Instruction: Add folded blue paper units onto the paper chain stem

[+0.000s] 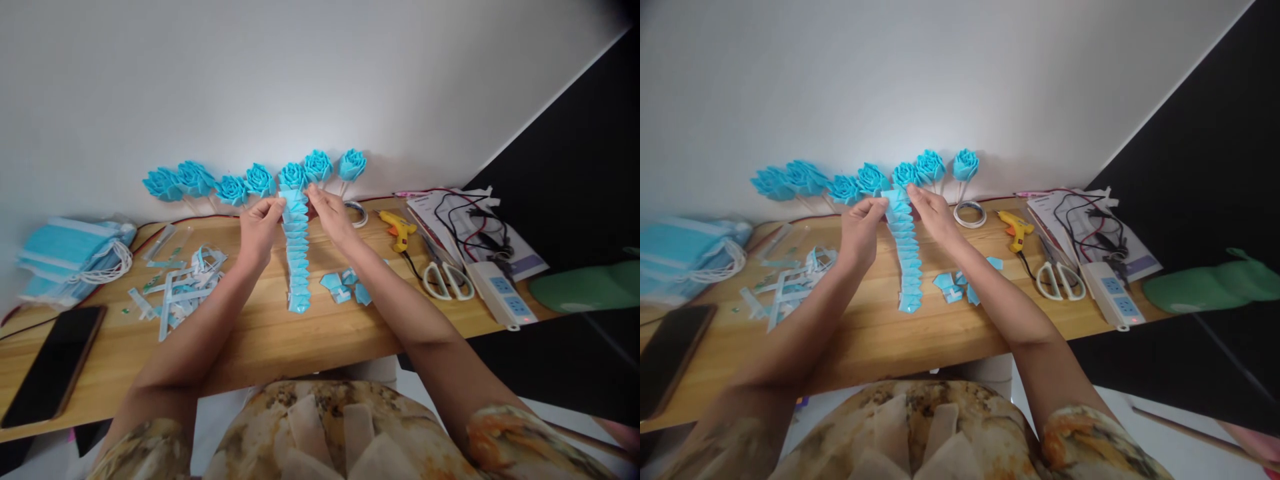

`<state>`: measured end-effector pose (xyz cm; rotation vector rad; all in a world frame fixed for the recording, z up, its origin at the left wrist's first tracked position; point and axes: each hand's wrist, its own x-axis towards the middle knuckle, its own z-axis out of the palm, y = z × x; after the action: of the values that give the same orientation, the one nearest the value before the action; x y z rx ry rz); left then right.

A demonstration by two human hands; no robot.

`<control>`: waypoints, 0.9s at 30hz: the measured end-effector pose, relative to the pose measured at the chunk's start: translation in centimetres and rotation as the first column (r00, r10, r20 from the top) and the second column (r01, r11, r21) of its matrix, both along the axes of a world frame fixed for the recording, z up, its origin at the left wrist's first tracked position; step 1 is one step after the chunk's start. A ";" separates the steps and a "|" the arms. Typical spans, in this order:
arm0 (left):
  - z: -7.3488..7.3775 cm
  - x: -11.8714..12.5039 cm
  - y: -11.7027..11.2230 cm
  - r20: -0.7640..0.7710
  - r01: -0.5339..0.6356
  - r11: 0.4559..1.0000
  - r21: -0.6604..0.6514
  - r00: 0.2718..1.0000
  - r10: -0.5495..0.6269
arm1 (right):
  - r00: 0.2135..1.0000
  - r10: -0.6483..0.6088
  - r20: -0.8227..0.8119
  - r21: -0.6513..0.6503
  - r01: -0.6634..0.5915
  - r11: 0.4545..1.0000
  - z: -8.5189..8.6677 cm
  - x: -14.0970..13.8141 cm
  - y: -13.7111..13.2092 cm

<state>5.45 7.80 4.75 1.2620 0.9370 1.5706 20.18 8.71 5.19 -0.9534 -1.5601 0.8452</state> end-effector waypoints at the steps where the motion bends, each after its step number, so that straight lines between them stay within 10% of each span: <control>1: 0.0 0.0 0.0 0.009 -0.003 1.000 -0.001 1.000 0.003 | 1.000 0.012 -0.012 0.010 -0.012 1.000 0.1 0.0 -0.1; 27: -0.3 -0.1 0.1 -0.035 0.014 1.000 0.023 0.999 -0.013 | 0.991 0.073 0.116 -0.003 -0.073 0.997 -0.6 0.2 0.3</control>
<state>5.36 7.89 4.48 1.3131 0.9336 1.5573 20.39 9.01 4.57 -0.9639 -1.7036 0.8529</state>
